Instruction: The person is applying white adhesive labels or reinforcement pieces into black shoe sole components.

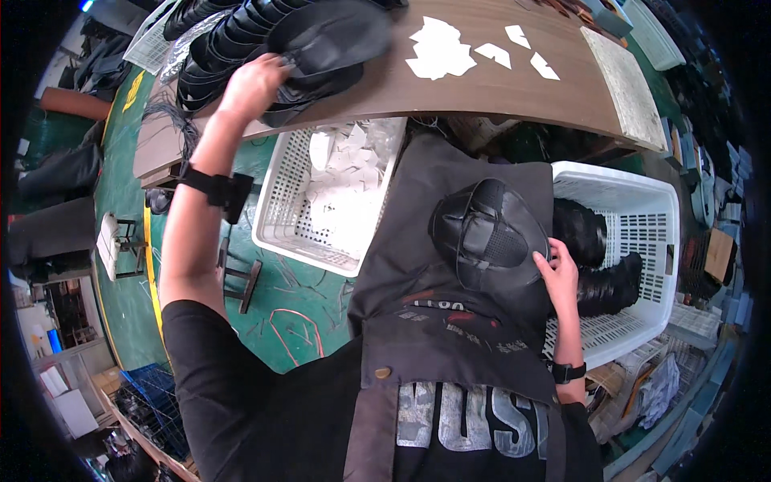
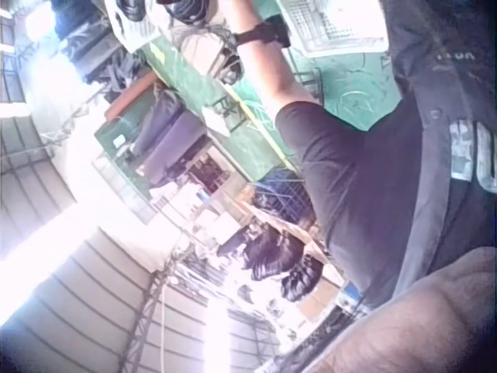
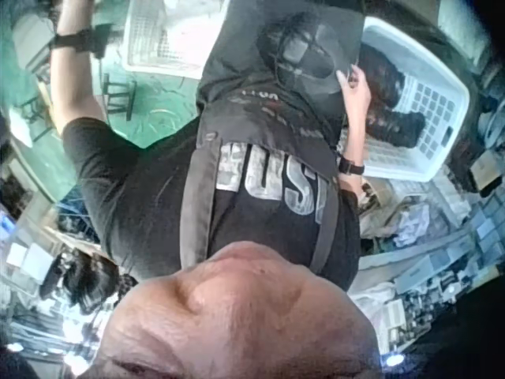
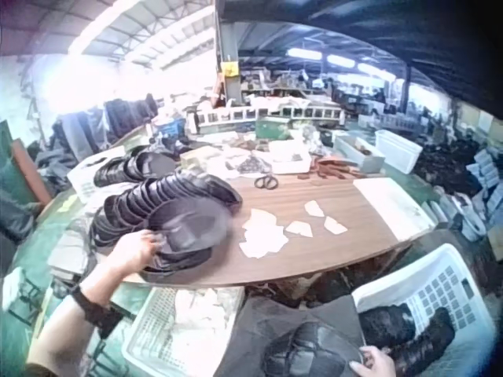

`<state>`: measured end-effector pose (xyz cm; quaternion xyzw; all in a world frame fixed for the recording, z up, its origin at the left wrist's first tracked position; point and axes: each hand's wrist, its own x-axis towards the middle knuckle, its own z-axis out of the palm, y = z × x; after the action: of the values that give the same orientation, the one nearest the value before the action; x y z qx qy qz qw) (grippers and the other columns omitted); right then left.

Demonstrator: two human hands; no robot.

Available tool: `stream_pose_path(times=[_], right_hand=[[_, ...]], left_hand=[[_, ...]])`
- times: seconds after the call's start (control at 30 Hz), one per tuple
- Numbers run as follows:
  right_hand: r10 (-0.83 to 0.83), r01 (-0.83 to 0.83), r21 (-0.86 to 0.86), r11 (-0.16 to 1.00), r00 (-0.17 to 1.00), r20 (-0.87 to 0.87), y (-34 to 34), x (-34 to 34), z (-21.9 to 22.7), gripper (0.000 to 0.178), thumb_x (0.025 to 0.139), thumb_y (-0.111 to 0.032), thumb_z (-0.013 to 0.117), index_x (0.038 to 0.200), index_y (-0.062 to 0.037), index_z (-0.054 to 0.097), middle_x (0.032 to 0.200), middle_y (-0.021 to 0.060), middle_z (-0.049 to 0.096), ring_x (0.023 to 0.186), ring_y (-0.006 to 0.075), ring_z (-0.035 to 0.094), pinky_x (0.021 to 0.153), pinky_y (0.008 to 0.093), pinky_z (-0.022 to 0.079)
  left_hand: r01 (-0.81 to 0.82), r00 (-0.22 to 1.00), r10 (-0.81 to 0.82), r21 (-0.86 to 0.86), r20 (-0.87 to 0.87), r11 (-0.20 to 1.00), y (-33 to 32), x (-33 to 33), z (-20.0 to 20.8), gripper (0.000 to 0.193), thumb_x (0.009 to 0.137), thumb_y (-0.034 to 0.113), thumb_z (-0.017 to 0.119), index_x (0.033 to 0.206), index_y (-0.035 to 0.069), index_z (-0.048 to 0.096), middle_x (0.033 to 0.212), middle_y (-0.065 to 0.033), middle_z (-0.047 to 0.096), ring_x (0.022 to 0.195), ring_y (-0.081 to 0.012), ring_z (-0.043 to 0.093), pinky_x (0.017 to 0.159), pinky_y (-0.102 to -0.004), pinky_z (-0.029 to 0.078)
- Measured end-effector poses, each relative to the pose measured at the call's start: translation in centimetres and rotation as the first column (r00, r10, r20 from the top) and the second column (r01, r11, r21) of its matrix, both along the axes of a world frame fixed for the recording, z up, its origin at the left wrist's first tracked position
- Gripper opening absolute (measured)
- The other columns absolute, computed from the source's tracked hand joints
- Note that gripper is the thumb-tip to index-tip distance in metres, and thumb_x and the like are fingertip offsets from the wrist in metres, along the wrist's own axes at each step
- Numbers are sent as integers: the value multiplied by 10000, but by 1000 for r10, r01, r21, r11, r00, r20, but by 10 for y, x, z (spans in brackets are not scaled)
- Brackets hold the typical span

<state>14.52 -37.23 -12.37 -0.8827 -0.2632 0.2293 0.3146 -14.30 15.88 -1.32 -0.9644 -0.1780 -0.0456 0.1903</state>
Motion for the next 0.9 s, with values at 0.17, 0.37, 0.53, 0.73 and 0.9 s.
stream_pose_path(times=[0.17, 0.37, 0.53, 0.73, 0.9], right_hand=[[69, -71, 35, 997, 997, 44, 7, -6, 9, 256, 788, -178, 734, 901, -16, 570, 702, 45, 567, 589, 120, 508, 566, 281, 427], [50, 210, 461, 862, 870, -491, 14, -9, 48, 135, 857, -77, 632, 899, -59, 505, 838, -33, 534, 772, 31, 466, 717, 197, 394], [113, 177, 568, 804, 892, -438, 15, -24, 99, 173, 824, -107, 649, 880, -67, 491, 877, -14, 537, 774, 42, 480, 730, 199, 388], [143, 343, 668, 661, 815, -561, 9, -50, 134, 222, 801, -111, 620, 956, -65, 468, 916, 26, 559, 865, 80, 530, 773, 233, 434], [333, 485, 685, 544, 625, -706, 5, -44, 109, 317, 889, -328, 568, 993, -32, 520, 1004, 81, 601, 889, 118, 569, 788, 261, 460]], left_hand=[[-55, 998, 56, 51, -14, 997, -4, -11, -13, 357, 732, 6, 543, 1061, 68, 669, 992, -123, 645, 1043, -316, 576, 886, -408, 469], [179, 961, 91, -840, 261, 512, -186, 64, -52, 355, 855, 212, 666, 1173, 62, 621, 1008, -131, 673, 786, -200, 659, 688, -315, 528], [193, 948, 233, -973, 218, 123, -273, 102, -108, 319, 908, 206, 625, 1166, 19, 611, 957, -86, 692, 829, -124, 636, 757, -286, 515], [306, 890, 434, -891, 142, -336, -301, 116, -106, 241, 943, 214, 592, 1049, 4, 647, 894, 22, 641, 807, -48, 539, 744, -214, 455], [395, 839, 540, -763, 73, -512, -307, 110, -90, 303, 973, 266, 538, 972, -18, 643, 855, 41, 582, 815, -45, 490, 769, -202, 405]])
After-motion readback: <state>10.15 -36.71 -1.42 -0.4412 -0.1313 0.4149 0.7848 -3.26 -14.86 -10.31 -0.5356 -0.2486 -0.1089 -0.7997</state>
